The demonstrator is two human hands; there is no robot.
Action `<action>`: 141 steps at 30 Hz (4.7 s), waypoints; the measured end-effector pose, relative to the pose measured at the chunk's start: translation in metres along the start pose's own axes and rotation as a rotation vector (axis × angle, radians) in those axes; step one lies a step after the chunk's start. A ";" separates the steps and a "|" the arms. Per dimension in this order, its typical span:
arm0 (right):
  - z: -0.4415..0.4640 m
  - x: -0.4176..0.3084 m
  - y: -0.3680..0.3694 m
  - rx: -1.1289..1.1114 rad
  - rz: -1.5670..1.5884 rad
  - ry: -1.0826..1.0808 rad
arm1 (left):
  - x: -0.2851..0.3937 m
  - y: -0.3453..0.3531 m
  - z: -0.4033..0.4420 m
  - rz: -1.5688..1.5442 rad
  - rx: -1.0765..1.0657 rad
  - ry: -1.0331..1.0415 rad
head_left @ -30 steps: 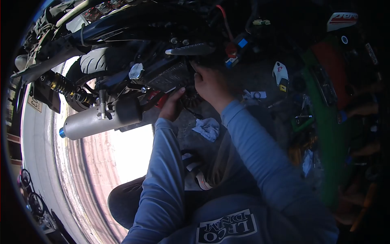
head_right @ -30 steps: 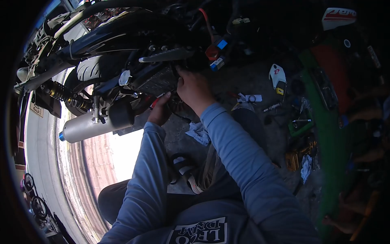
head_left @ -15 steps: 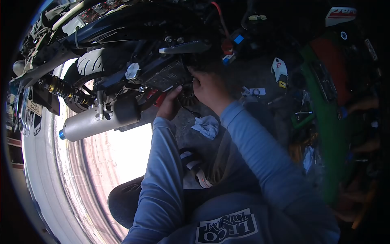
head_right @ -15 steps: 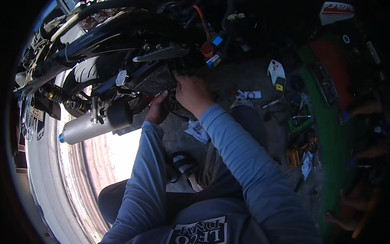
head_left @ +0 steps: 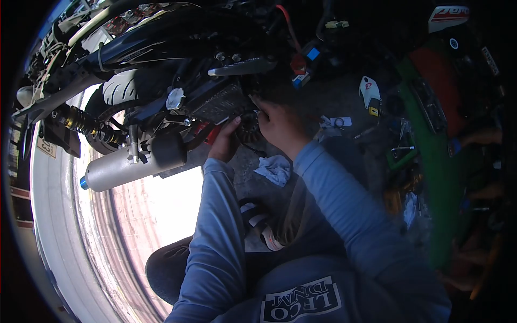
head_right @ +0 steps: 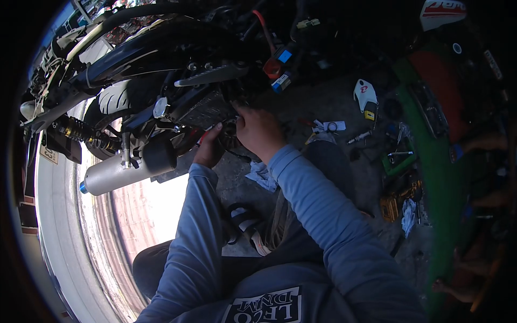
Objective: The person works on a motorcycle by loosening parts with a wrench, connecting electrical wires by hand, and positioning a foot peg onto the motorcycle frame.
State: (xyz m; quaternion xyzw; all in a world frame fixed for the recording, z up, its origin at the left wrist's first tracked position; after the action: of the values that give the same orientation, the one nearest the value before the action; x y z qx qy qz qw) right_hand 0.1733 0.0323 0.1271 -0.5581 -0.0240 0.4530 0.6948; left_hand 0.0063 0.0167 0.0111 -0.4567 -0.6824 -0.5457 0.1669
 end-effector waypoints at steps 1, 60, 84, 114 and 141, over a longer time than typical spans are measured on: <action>0.001 0.001 0.001 0.058 0.042 0.026 | 0.002 0.003 -0.001 0.002 -0.002 0.002; 0.051 0.040 0.044 0.181 0.353 0.232 | 0.008 -0.005 -0.005 -0.078 0.078 -0.013; 0.037 0.009 0.016 0.172 0.082 0.050 | 0.004 -0.005 -0.004 -0.099 0.002 -0.034; 0.033 0.043 0.044 0.484 0.315 0.109 | 0.003 -0.006 -0.004 -0.021 0.024 -0.049; 0.052 0.052 0.061 0.488 0.454 0.110 | -0.003 -0.028 0.011 0.017 0.019 -0.029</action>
State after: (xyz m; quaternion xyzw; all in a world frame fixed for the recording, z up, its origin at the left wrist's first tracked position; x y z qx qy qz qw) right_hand 0.1396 0.1039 0.0736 -0.3902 0.2476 0.5579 0.6893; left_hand -0.0121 0.0255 -0.0113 -0.4689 -0.6861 -0.5309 0.1659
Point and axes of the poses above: each hand's wrist, its own z-axis towards the middle knuckle, its own y-axis out of the palm, x = y × z, the point moved 2 cm from there along z, towards the middle knuckle, and after that the axes turned 15 degrees about -y, right-handed, at the moved point
